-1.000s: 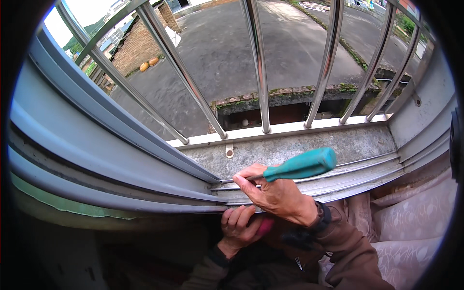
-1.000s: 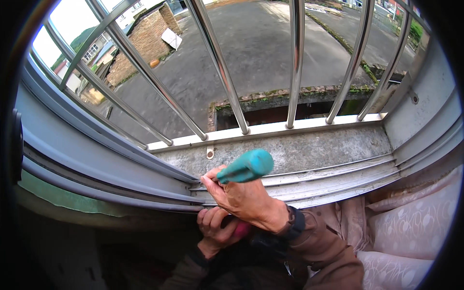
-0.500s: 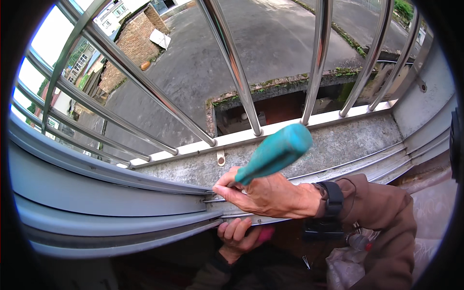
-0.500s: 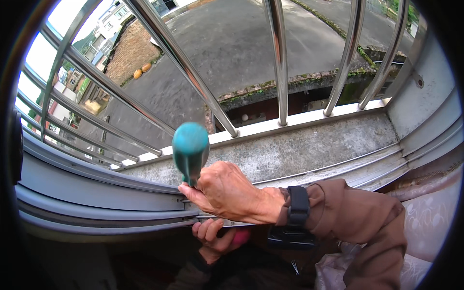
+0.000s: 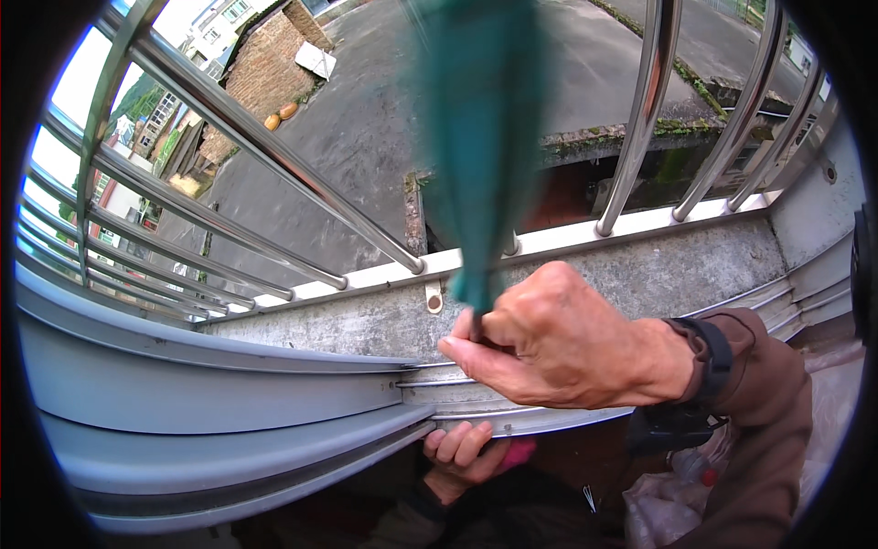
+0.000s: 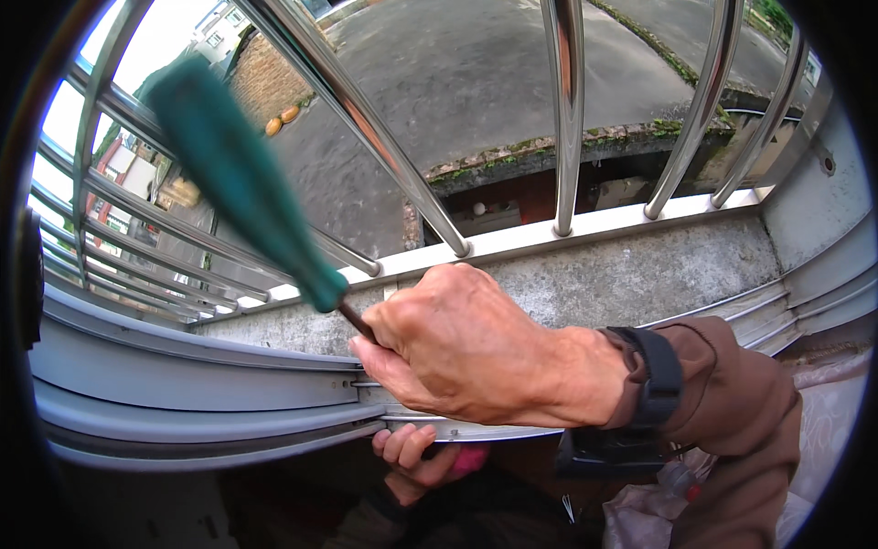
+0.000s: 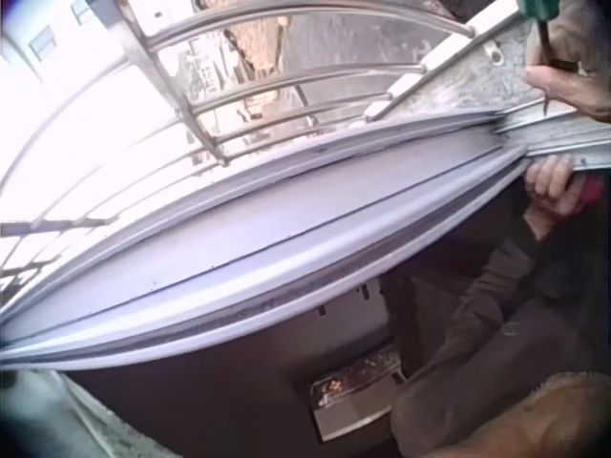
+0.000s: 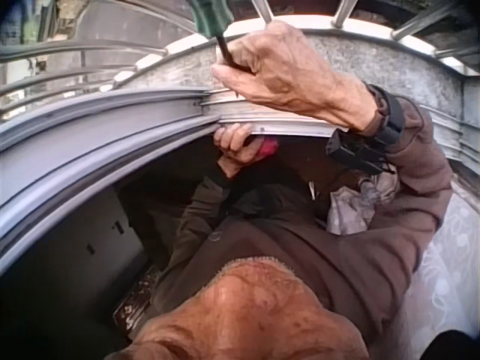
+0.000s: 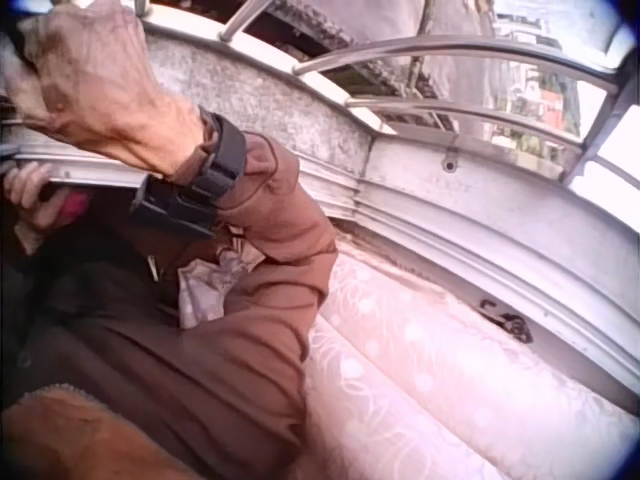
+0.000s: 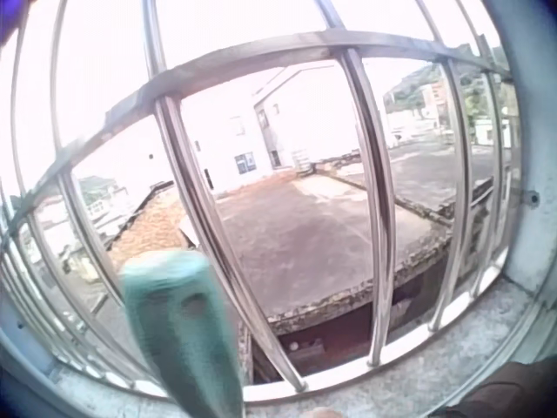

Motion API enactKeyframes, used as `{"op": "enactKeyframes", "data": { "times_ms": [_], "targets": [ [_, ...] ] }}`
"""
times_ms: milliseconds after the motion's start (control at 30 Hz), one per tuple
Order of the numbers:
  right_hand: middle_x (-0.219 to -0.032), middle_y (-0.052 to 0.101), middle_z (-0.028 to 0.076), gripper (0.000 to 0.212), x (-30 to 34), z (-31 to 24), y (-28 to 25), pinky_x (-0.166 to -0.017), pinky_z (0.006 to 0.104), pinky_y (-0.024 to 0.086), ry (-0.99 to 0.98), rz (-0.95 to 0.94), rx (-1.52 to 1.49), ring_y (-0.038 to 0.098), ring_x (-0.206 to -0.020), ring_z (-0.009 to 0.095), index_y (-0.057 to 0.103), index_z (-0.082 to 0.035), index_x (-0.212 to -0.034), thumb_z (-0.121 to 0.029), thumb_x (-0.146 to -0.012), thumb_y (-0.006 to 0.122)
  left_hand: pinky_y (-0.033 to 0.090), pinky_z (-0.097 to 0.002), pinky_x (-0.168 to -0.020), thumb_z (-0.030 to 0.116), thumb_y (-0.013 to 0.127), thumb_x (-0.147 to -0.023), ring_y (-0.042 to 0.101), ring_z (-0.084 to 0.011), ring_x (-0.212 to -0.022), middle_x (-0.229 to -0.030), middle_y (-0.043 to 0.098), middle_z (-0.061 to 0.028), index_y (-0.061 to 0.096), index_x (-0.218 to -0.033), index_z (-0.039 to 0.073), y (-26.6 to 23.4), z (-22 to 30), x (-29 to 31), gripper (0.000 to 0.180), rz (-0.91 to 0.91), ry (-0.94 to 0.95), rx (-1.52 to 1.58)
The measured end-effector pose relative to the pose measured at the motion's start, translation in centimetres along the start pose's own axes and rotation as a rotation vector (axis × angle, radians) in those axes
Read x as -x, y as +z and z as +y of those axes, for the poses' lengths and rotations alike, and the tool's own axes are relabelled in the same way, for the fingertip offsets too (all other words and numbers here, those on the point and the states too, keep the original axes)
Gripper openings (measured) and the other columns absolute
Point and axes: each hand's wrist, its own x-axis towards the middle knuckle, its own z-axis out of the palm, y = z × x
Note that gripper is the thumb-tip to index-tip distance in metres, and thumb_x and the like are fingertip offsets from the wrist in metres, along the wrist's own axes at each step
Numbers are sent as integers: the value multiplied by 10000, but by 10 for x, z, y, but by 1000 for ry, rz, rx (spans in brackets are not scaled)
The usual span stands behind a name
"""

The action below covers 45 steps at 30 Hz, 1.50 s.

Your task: Using a screwdriver to repair or adjust the track of a sliding window.

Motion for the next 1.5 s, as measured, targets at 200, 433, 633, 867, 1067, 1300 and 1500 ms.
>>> {"op": "enactKeyframes", "data": {
  "times_ms": [200, 433, 633, 867, 1067, 1300, 1500],
  "targets": [
    [-665, 637, 243, 237, 2, 17, 18, -602, 437, 545, -55, 108, -416, 661, -622, 414, 718, 56, -827, -165, -909, 697, 233, -427, -1167, 506, 769, -811, 438, -159, -1246, -1225, 513, 67, 674, -951, 419, 1, 1, 1, 190, 15, -35, 47],
    [-585, 595, 243, 493, 1, 38, 59, -585, 466, 564, 10, -47, -264, 658, -584, 410, 633, 70, -644, -327, -935, 656, 239, -432, -1161, 503, 764, -804, 443, -180, -1210, -1217, 476, 37, 597, -1119, 428, -2, -1, 0, 364, -21, 10, 13],
    [-601, 604, 220, 406, 5, 38, 66, -573, 475, 556, -115, 60, -287, 656, -597, 410, 626, 50, -682, -278, -919, 653, 290, -417, -1099, 441, 773, -802, 432, -203, -1191, -1223, 453, 27, 614, -1163, 442, 0, -4, 1, 394, -31, 19, 40],
    [-613, 600, 233, 332, 0, 6, -14, -570, 480, 535, 9, -166, -97, 644, -601, 420, 617, 52, -678, -199, -895, 632, 238, -436, -1160, 463, 784, -803, 432, -163, -1221, -1202, 472, 63, 667, -1065, 451, -3, -1, 4, 287, -43, 6, -17],
    [-726, 642, 189, 183, 11, 35, 53, -615, 482, 550, -165, -73, -248, 667, -701, 401, 609, 9, -766, -134, -766, 722, 338, -405, -1037, 366, 860, -716, 463, -205, -1187, -1226, 488, 21, 682, -1060, 324, 0, -2, -8, 390, -3, -7, -6],
    [-731, 633, 91, 134, 17, 49, 63, -554, 412, 529, -311, -15, -137, 644, -627, 304, 682, -74, -872, -203, -901, 659, 271, -414, -1114, 449, 802, -776, 467, -166, -1201, -1174, 525, 56, 701, -919, 406, 5, 1, -4, 181, 36, -46, 24],
    [-665, 598, 42, 211, 66, 8, -1, -479, 358, 490, -300, 9, 249, 601, -529, 216, 673, -72, -734, -203, -895, 708, 282, -420, -1128, 547, 755, -820, 475, -162, -1213, -1203, 550, 55, 713, -920, 391, 12, 9, 1, 190, 91, -78, 44]
  ]
}}
